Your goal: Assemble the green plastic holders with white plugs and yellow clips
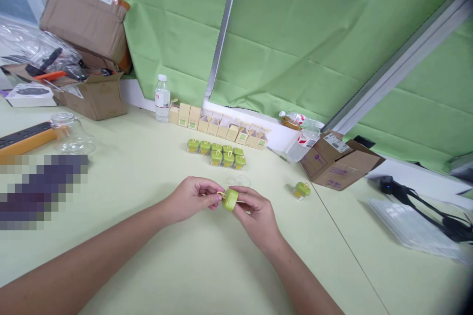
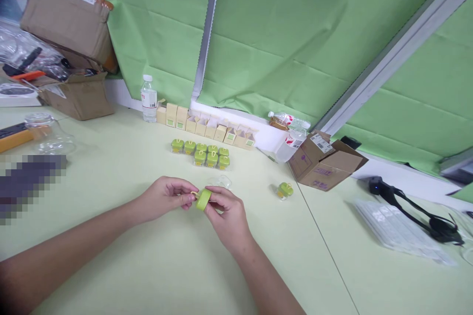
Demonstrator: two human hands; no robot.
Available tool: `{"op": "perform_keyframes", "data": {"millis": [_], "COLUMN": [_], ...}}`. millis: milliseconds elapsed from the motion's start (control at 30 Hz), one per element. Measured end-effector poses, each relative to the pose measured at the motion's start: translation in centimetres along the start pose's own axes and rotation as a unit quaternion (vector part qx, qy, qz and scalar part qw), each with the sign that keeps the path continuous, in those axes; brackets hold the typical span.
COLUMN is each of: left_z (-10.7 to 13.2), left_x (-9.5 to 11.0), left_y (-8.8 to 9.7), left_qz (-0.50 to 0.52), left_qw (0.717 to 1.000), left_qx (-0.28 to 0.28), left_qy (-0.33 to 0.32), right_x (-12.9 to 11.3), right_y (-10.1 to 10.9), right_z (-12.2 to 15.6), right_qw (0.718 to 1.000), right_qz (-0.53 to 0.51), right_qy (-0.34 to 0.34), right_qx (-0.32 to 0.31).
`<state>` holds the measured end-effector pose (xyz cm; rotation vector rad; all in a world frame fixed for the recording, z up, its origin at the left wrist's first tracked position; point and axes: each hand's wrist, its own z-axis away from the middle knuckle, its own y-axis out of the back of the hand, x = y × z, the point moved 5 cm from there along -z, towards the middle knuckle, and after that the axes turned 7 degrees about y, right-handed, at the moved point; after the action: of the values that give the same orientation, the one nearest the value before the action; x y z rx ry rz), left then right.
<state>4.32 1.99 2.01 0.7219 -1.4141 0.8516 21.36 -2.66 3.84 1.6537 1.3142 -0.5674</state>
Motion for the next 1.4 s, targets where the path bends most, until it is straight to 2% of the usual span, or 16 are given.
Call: {"op": "perform_keyframes", "data": {"millis": [233, 567, 1000, 1300, 1400], "left_z": [0.1, 0.1, 0.4, 0.0, 0.0], "left_x": [0.2, -0.5, -0.3, -0.3, 0.1], "left_y": [0.1, 0.0, -0.2, -0.9, -0.4], "left_qz": [0.004, 0.041, 0.015, 0.010, 0.055], "left_qw": [1.000, 0.998, 0.999, 0.999, 0.998], "left_qx": [0.014, 0.002, -0.001, -0.032, -0.018], "left_qy": [0.006, 0.042, 0.029, 0.017, 0.028], "right_x": [0.1, 0.0, -1.5, -1.3, -1.2], "right_y": [-0.1, -0.2, -0.3, 0.0, 0.2], "right_z": [0.0, 0.0, 0.1, -0.1, 0.0], "right_qw": [1.000, 1.000, 0.997, 0.999, 0.999], "right_qz": [-0.012, -0.026, 0.051, 0.041, 0.035], "right_qy": [-0.014, -0.007, 0.033, 0.020, 0.013], "right_qx": [0.003, -0.004, -0.038, -0.004, 0.020]}}
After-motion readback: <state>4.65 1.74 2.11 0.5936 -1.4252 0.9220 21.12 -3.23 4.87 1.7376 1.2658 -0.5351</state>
